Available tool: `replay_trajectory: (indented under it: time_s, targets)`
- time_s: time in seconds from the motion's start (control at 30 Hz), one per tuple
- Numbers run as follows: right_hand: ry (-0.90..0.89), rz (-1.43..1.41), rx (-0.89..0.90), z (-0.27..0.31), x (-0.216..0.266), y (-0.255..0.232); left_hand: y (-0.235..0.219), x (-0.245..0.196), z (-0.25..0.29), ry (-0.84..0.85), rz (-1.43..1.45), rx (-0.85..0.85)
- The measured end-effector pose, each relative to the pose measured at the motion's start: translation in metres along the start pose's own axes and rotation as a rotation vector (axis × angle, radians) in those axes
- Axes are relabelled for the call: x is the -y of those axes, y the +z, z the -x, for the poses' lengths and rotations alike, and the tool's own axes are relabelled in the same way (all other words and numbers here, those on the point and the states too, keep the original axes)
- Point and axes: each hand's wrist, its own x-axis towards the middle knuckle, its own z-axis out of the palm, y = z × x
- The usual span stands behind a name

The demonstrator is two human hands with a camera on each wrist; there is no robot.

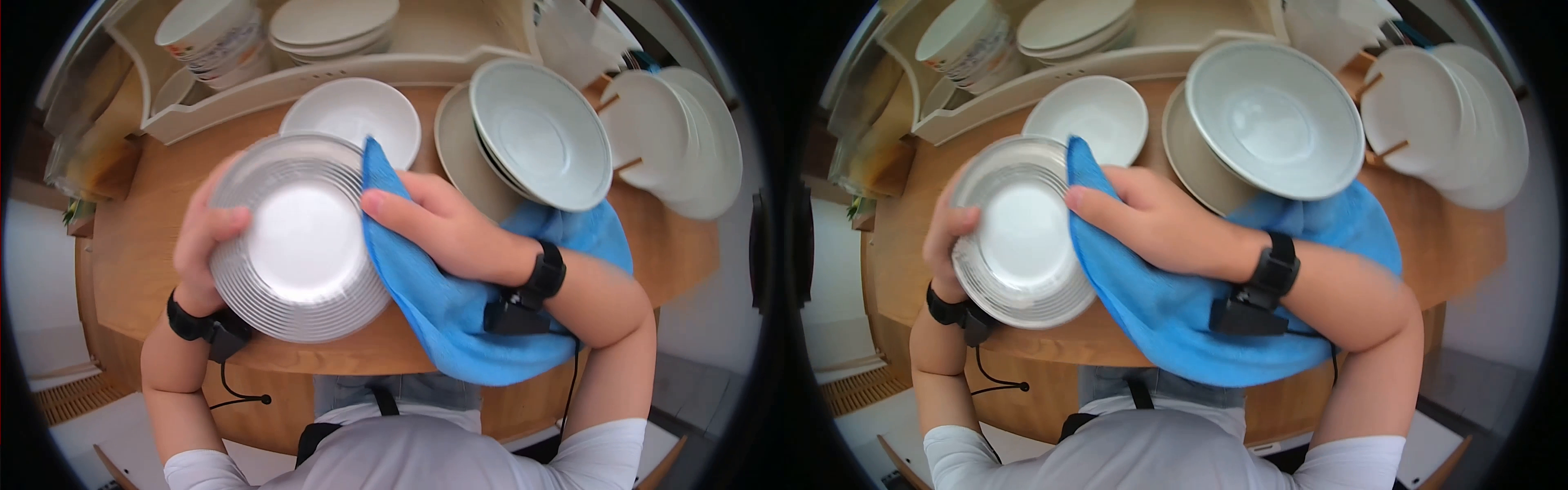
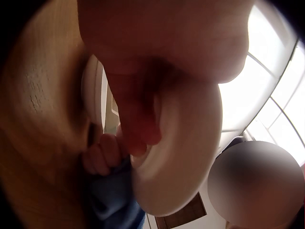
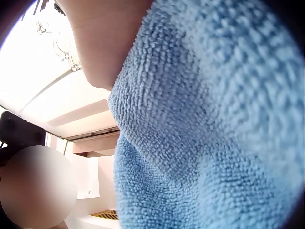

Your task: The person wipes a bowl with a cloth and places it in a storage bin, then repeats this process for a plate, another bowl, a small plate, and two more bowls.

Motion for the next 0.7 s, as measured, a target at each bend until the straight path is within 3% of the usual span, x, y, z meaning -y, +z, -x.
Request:
replay_trajectory:
  time_s: [0.07,0.23,0.33,0.37,0.47,0.5,0.57,0.7]
  targets:
    - [-0.052,0.018,-0.006,-0.001,-0.003,0.001,0.002,0.003,-0.002,0.013,-0.037,-0.055]
    - [-0.079,-0.053,-0.005,-0.001,-0.009,-0.002,-0.003,0.012,0.001,-0.045,-0.046,0.05]
    - [-0.026,-0.006,0.019,-0.001,-0.007,-0.002,-0.023,0.01,0.007,-0.262,0.102,0.191]
    - [-0.024,0.017,0.035,-0.001,-0.008,-0.002,-0.034,0.012,0.01,-0.269,0.103,0.181]
    - [-0.018,0.07,0.067,-0.002,-0.01,-0.003,-0.039,0.02,0.014,-0.516,0.226,0.215]
    - [-0.014,0.105,0.076,-0.002,-0.01,-0.004,-0.033,0.017,0.013,-0.516,0.228,0.211]
    - [-0.034,0.146,0.078,-0.001,-0.011,-0.004,-0.024,0.012,0.012,-0.494,-0.096,0.319]
    - [-0.038,0.085,0.023,-0.002,-0.01,-0.002,-0.017,0.011,0.01,-0.462,0.05,0.244]
